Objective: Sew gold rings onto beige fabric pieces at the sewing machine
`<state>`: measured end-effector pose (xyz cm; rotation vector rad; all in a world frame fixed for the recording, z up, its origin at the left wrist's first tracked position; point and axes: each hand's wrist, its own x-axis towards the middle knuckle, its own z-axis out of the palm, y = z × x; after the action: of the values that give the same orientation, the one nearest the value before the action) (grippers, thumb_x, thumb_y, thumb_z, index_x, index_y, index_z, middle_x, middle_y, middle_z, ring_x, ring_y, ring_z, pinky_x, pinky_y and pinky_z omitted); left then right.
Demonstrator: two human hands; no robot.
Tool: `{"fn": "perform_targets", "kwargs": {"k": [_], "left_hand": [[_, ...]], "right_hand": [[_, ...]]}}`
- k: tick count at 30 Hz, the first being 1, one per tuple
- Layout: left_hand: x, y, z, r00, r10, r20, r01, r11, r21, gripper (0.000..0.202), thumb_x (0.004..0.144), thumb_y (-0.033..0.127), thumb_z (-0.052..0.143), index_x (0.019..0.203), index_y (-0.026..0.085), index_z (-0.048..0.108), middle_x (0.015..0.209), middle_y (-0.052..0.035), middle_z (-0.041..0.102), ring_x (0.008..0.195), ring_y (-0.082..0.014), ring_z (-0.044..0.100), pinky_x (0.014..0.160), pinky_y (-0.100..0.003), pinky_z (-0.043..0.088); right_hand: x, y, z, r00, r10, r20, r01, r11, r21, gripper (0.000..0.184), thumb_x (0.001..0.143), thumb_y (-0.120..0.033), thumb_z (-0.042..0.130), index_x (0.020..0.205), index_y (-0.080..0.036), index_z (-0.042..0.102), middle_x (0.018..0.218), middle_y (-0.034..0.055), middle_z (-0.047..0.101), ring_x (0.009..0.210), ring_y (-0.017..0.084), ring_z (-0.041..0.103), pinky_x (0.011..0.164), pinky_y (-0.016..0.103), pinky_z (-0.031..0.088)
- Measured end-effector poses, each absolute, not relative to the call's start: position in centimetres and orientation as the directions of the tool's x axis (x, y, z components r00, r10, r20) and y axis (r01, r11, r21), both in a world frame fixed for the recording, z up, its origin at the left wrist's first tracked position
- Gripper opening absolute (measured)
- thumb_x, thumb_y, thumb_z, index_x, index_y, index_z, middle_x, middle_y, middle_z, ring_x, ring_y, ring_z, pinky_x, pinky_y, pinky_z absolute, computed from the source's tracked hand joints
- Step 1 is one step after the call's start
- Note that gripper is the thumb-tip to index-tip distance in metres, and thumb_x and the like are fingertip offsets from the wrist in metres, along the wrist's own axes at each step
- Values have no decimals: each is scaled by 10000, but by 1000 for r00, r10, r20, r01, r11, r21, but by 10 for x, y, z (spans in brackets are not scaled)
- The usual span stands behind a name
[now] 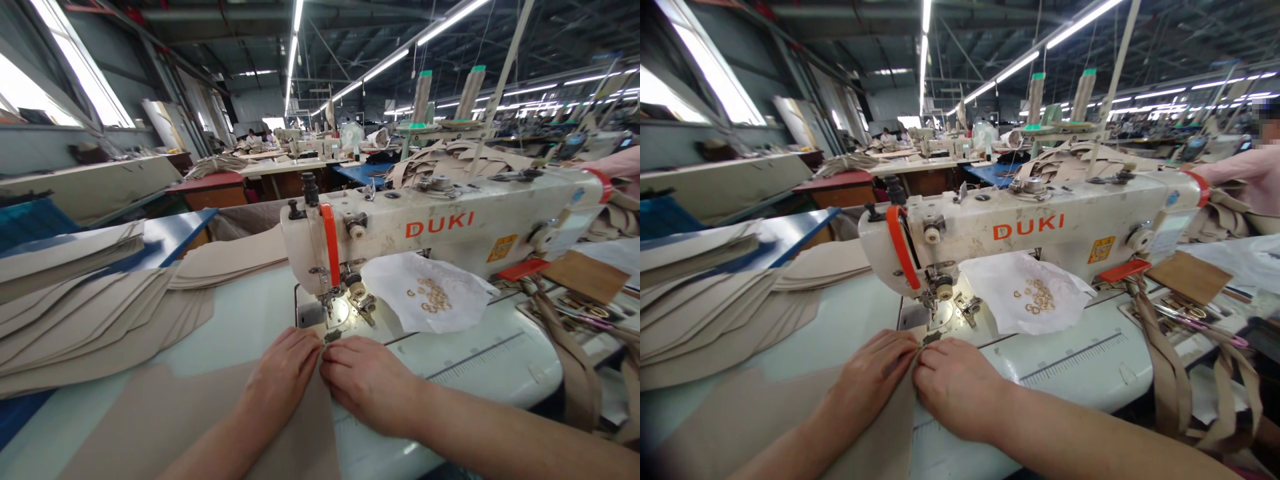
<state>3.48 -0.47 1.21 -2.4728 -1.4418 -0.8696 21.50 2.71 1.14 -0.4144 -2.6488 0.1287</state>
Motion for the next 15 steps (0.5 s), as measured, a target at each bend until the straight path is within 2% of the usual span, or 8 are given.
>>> {"fn": "perform_targets", "kwargs": {"k": [9, 15], "left_hand": [[34, -8, 16, 343, 758, 555, 823, -528, 212, 207, 880, 152, 441, 812, 184, 635, 828, -46, 687, 784, -170, 626, 735, -298, 537], [33, -12, 16, 300, 787, 539, 828, -496, 263, 215, 869, 154, 442, 824, 191, 649, 853, -53, 692, 798, -170, 633, 733, -298, 544]], "right_hand": [[211, 28, 12, -853, 333, 403, 330, 941, -79, 121, 894, -162, 491, 947, -125, 594, 942, 82, 624, 963, 195, 530, 890, 335, 431], [208, 30, 14, -890, 290, 351, 311, 951, 4, 97, 866, -149, 545, 938, -113, 600, 943, 92, 624, 926, 205, 524, 868, 343, 434]]}}
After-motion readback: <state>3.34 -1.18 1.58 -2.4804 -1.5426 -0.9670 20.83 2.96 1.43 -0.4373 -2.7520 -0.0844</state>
